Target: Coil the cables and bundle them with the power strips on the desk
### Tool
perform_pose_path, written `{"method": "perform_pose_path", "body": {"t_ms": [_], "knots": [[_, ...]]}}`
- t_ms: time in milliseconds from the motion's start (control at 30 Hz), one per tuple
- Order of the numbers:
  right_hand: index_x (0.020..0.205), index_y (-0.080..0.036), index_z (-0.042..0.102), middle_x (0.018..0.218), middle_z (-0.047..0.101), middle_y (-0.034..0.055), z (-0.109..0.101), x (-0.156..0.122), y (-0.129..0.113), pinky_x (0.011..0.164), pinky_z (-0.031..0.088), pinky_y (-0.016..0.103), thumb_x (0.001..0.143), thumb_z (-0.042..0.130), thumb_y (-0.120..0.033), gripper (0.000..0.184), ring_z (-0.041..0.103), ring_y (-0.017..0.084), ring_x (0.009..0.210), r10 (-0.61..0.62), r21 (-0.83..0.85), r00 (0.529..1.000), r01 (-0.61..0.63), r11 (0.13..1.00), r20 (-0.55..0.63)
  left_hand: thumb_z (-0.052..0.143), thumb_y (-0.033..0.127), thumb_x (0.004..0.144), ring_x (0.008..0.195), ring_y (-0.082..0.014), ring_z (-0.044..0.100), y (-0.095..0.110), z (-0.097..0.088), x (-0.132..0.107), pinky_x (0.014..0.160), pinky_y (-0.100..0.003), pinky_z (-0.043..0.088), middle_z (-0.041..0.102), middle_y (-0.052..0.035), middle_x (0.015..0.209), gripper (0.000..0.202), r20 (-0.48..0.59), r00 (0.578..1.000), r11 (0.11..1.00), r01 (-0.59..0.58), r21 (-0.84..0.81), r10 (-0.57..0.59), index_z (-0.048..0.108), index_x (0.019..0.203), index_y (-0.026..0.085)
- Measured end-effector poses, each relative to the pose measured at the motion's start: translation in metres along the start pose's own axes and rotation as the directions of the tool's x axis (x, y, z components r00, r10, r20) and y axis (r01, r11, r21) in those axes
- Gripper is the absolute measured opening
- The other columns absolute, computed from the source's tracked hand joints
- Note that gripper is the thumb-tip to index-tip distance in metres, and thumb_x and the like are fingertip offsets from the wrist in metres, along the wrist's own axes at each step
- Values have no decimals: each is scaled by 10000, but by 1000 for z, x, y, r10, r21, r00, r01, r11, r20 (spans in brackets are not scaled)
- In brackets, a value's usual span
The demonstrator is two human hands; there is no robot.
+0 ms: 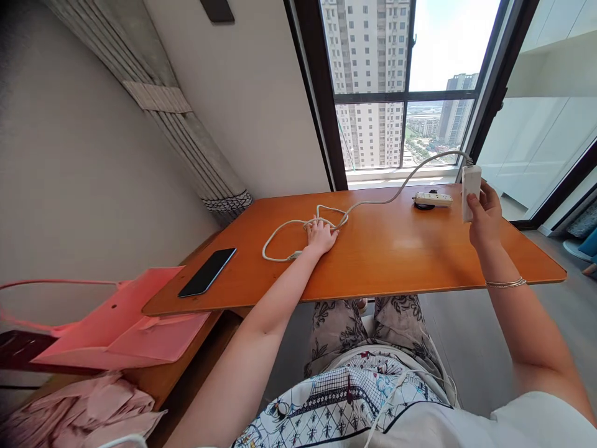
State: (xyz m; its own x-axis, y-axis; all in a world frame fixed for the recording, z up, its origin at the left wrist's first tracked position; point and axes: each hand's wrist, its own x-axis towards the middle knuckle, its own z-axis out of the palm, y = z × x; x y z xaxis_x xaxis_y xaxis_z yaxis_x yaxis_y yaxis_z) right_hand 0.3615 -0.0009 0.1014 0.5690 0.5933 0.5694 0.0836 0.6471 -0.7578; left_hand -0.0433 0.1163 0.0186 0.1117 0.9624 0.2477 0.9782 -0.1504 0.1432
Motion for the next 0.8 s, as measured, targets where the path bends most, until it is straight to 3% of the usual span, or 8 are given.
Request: {"method": "perform_pose_path", "body": {"t_ms": [67,167,233,300,433,533,667,800], "knots": [[1093,-246,624,1043,671,36,-16,5,19,986,480,445,491,876,-570,729,637,221,1013,54,-125,999,-54,991,-7,478,332,944,1493,-379,332,-15,-3,-1,1226,-570,238,493,-237,1509,460,5,987,987,-163,16,163,632,1296,78],[1124,-242,602,1085,667,57,-38,10,44,1021,453,469,500,854,-569,748,625,226,1033,119,-269,993,-111,957,12,491,274,929,1330,-289,556,-17,-3,-14,1138,-427,426,630,-147,1392,358,79,908,911,-411,-26,412,687,1205,157],[1169,-246,577,1155,658,77,-54,15,55,1030,450,469,585,800,-562,700,619,228,1067,154,-361,988,-132,923,33,479,255,931,1237,-242,625,-13,-3,-25,1068,-374,488,682,-81,1322,319,92,876,881,-470,-47,473,703,1155,217],[1241,-251,551,1239,639,95,-70,19,60,1037,453,458,696,724,-510,628,613,228,1120,216,-480,974,-159,863,65,454,220,931,1235,-237,621,-11,-4,-29,1070,-378,483,675,-81,1327,344,17,875,874,-482,-60,484,678,1193,216],[1274,-228,578,1320,628,122,-98,27,56,1081,430,434,749,703,-342,552,598,263,1210,322,-685,939,-153,712,125,509,186,879,1342,-287,528,-23,-9,-16,1154,-425,400,582,-160,1417,455,-210,934,947,-312,-78,290,573,1327,138],[1331,-200,560,1365,618,149,-110,32,51,1087,432,412,788,665,-274,558,582,294,1250,394,-893,891,27,449,225,576,277,855,1402,-336,461,-39,-7,0,1176,-456,367,477,-207,1507,585,-79,993,991,-91,-100,84,488,1405,99],[1436,-197,493,1433,570,194,-116,39,50,1058,442,456,849,600,-264,600,535,349,1315,480,-945,823,325,40,303,608,288,810,1405,-339,467,-58,0,9,1162,-454,383,473,-177,1533,567,120,992,995,-39,-92,50,545,1355,148],[1469,-244,502,1467,557,157,-115,44,54,1027,442,451,851,518,-147,626,515,319,1344,584,-863,748,482,-151,315,537,151,794,1410,-305,466,-70,3,12,1159,-431,381,501,-149,1524,510,143,989,996,-18,-90,31,588,1301,165]]}}
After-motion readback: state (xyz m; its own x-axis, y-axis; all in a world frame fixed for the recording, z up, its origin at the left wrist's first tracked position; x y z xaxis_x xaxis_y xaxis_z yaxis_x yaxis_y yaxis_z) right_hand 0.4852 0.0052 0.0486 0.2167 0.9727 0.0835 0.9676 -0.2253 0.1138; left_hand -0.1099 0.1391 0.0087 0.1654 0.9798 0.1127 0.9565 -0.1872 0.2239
